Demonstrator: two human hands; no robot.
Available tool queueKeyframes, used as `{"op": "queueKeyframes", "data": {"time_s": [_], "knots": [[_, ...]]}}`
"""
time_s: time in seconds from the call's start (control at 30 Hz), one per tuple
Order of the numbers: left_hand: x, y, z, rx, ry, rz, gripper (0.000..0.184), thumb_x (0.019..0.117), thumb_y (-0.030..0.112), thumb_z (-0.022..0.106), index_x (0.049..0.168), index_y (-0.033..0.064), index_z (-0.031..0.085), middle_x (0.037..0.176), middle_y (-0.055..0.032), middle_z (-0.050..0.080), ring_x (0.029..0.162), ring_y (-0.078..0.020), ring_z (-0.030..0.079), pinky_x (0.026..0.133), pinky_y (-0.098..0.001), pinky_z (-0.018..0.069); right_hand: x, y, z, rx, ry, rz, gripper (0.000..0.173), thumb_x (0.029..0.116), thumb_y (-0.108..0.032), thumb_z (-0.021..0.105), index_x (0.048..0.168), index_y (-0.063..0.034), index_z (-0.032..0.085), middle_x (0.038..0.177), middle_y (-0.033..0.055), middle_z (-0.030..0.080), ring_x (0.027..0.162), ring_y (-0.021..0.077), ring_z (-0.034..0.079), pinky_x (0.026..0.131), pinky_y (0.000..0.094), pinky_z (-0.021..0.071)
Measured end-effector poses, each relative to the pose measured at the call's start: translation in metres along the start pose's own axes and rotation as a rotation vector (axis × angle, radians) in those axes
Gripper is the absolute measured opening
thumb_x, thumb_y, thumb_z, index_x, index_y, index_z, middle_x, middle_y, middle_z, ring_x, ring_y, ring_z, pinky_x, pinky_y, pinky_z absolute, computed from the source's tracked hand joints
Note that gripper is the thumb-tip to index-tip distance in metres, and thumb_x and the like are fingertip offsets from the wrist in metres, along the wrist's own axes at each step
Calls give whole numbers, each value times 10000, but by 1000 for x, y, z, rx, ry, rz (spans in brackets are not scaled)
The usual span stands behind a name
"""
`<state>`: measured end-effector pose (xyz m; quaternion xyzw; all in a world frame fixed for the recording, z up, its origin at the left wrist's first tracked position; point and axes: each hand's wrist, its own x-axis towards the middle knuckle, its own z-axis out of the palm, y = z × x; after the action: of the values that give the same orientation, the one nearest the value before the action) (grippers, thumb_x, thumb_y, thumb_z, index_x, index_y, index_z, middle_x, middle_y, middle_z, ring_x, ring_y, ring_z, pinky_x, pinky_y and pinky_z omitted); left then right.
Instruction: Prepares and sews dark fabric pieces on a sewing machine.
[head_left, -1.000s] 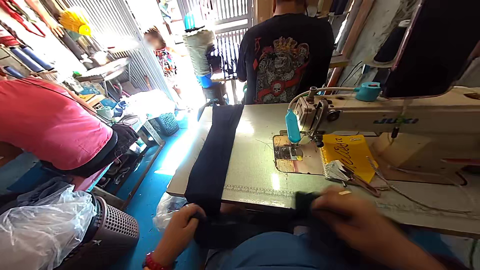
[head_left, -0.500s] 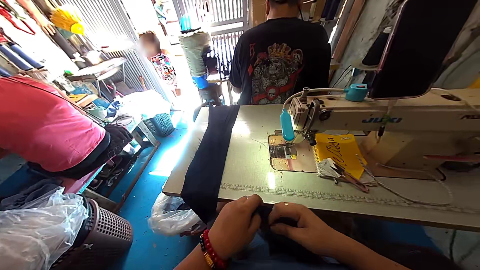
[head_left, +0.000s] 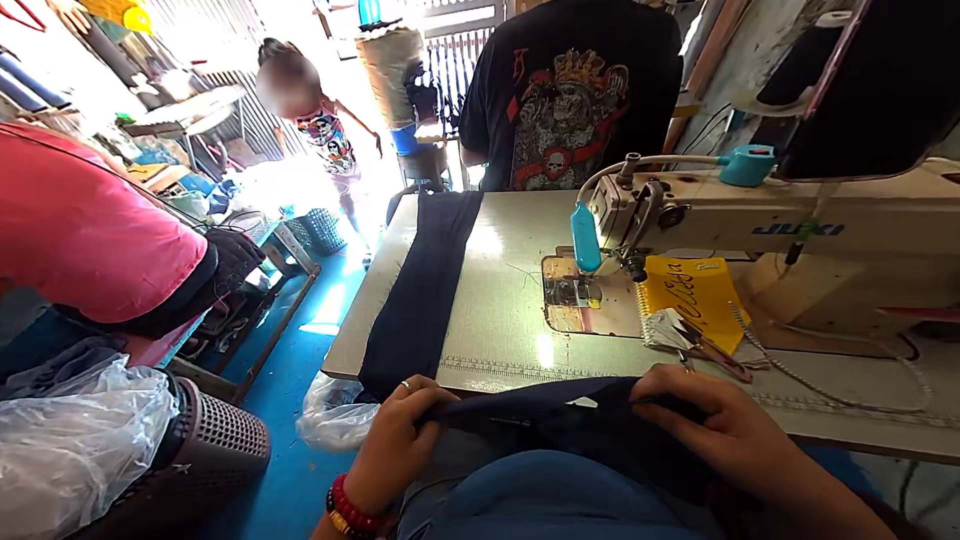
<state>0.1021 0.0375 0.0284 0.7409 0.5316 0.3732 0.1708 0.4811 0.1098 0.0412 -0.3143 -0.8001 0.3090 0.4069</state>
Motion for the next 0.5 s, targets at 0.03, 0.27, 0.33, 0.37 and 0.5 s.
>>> {"op": "queueKeyframes", "data": {"time_s": [0.03,0.27,0.33,0.37,0.5], "knots": [[-1,-3,-4,-21,31,0,266,848,85,590,1031,153,772,1031,19,718,1003,-47,658,877,-226,545,0,0,-2,-5,15,10,152,962,-300,656,981,-175,741,934,-79,698,920,-34,636,827,136,526],[-11,-11,-29,-53,166,-48,266,864,108,587,1082,112,741,993,36,726,921,-3,664,827,-184,552,2,0,-10,13,59,32,151,963,-298,657,991,-174,739,948,-88,696,925,-41,631,828,133,523],[-14,-14,-36,-93,187,-71,277,852,91,580,1075,121,743,1010,43,728,939,-13,672,835,-192,560,3,1,-11,7,73,46,151,958,-295,657,992,-175,743,953,-90,695,926,-43,631,828,130,522],[-16,-14,-39,-138,197,-83,271,860,87,589,1080,127,742,1022,46,731,945,-20,677,837,-196,565,3,3,-12,-4,80,54,154,956,-298,655,993,-176,742,953,-93,693,925,-47,629,826,129,521],[-19,-14,-50,-379,248,-94,191,941,160,679,1110,213,749,1076,80,748,976,-43,707,870,-216,591,3,6,-16,1,112,79,162,954,-282,653,994,-150,738,961,-82,691,919,-51,630,828,127,527]]}}
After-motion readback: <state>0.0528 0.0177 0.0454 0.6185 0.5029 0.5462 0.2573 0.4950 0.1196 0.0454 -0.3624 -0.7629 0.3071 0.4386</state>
